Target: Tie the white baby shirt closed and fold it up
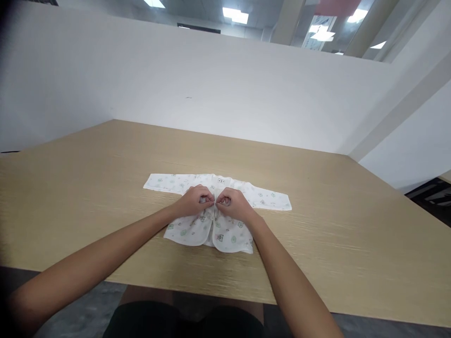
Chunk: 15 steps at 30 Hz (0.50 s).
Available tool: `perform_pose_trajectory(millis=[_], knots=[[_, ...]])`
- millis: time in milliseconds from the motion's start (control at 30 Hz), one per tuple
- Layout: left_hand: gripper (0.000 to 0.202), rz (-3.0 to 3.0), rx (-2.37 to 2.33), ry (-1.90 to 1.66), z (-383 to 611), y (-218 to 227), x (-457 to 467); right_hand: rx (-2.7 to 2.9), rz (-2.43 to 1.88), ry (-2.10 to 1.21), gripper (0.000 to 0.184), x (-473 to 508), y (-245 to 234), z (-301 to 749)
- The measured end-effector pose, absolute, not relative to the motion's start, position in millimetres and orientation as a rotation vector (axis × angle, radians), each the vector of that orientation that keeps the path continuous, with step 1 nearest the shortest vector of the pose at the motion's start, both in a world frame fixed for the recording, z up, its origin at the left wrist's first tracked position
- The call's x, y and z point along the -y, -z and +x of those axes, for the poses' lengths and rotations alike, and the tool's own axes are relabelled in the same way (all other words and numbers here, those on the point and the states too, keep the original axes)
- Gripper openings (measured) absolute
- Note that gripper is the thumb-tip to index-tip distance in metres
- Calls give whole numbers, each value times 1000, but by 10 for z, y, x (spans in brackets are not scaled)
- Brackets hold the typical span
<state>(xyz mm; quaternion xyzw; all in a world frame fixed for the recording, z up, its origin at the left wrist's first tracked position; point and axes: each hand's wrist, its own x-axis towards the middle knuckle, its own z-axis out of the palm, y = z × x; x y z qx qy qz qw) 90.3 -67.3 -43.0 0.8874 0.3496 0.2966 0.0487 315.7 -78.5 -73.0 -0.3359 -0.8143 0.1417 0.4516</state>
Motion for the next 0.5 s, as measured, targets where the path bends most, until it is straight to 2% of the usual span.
perform_pose_trajectory(millis=[200, 500], knots=[[14, 2702, -962, -946, 896, 461, 665, 1994, -792, -367, 4, 791, 725, 3141], [8, 2681, -974, -980, 908, 436, 675, 2010, -841, -393, 2, 791, 727, 3147]])
